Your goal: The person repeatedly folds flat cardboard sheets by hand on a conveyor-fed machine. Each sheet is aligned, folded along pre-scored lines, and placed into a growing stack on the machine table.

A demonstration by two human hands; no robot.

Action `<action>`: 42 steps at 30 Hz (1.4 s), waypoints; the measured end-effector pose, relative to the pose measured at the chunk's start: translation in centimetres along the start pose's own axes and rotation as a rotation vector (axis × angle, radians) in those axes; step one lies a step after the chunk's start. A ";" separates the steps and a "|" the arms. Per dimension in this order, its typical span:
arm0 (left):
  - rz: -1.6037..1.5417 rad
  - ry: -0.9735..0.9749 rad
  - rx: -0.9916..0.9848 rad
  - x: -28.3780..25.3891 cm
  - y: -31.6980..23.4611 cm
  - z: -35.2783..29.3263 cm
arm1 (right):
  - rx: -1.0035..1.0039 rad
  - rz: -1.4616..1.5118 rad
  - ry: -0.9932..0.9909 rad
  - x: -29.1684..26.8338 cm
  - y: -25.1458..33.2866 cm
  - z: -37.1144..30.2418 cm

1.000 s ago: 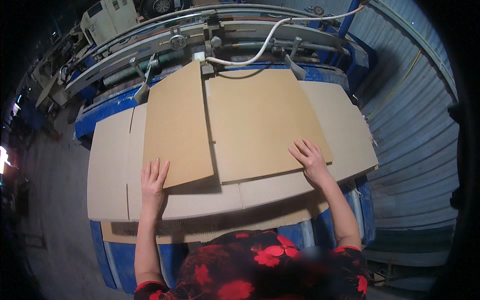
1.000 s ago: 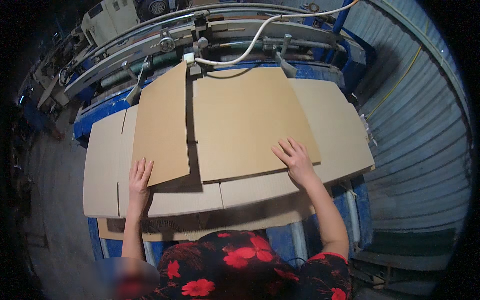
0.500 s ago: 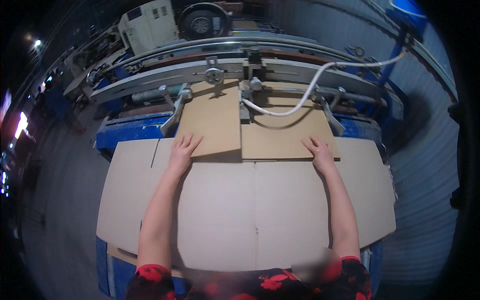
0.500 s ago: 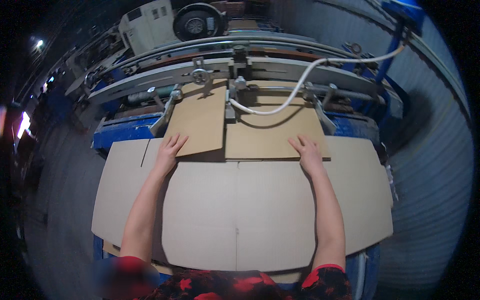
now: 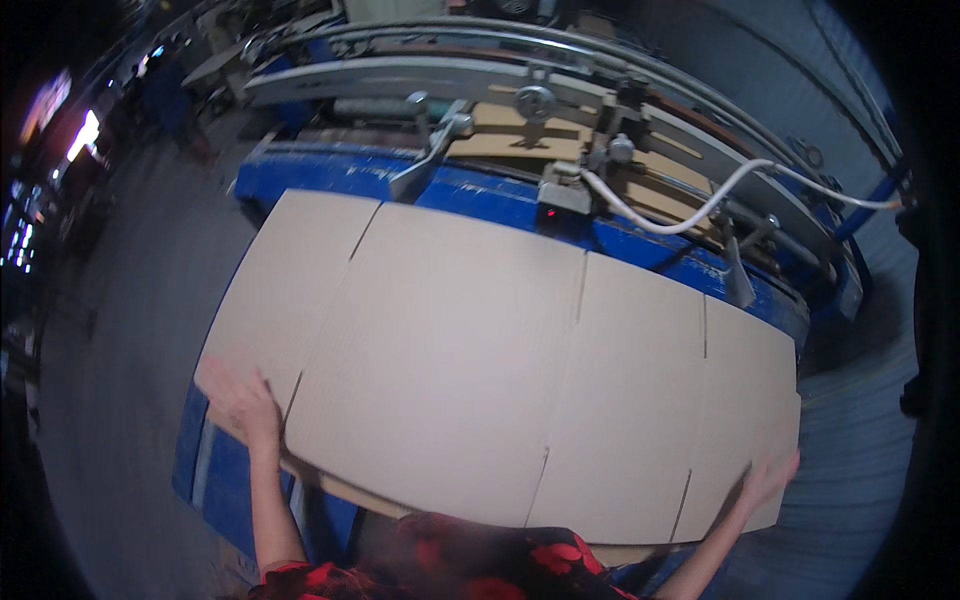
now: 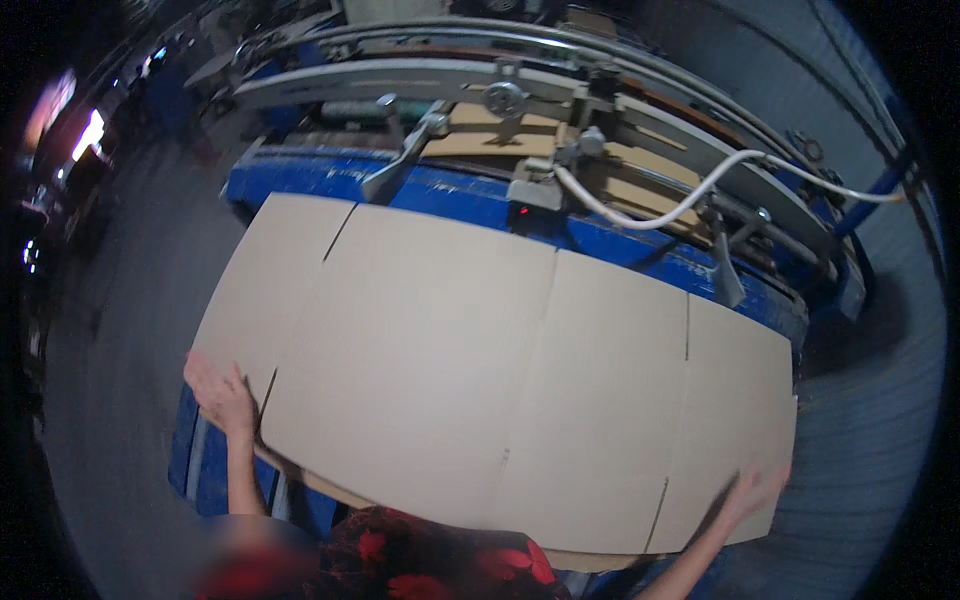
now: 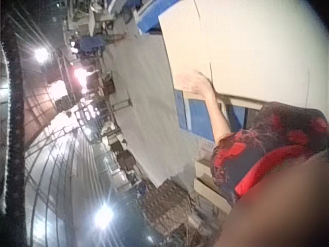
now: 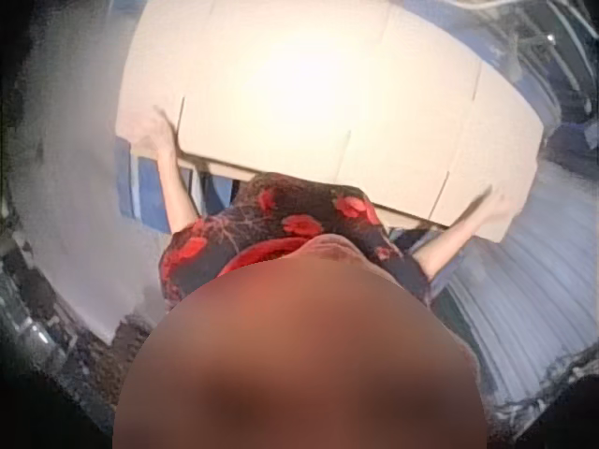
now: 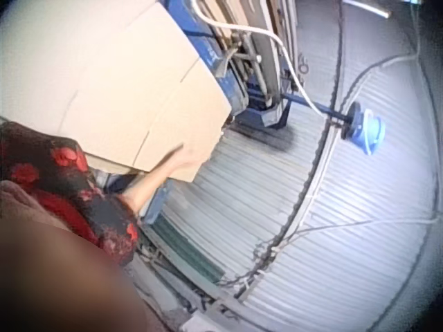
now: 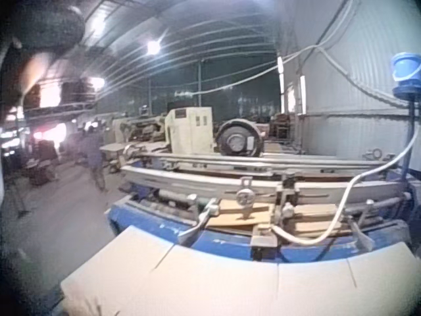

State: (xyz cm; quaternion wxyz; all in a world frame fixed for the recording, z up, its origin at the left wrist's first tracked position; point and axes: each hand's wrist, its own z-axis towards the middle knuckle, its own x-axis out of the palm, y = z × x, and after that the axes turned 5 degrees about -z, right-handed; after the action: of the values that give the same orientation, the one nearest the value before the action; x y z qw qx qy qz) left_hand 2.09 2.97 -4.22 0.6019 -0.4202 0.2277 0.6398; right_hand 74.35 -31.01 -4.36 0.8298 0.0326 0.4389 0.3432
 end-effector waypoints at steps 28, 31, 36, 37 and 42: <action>-1.568 0.487 -0.488 -6.7 3.8 1.9 | 0.802 1.402 0.186 -9.5 -1.4 -6.1; -1.699 0.544 -0.368 -8.4 4.8 -3.4 | 0.492 1.100 0.179 -15.4 1.2 -8.8; -0.891 0.539 0.407 -7.5 1.1 -9.3 | -0.519 0.399 0.552 -16.6 8.8 -14.3; -0.627 0.321 0.795 -7.1 -0.5 -9.5 | -0.705 0.194 0.565 -15.4 10.4 -15.1; -0.731 0.379 0.907 -5.5 -7.9 -7.5 | -0.991 0.081 0.524 -9.1 14.5 -13.3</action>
State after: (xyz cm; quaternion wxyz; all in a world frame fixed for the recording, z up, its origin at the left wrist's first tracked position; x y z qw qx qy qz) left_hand 11.21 -4.88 -2.16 0.8503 -0.2796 0.4214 0.1457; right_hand 53.06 -28.68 -0.94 0.5952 -0.4309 0.4151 0.5364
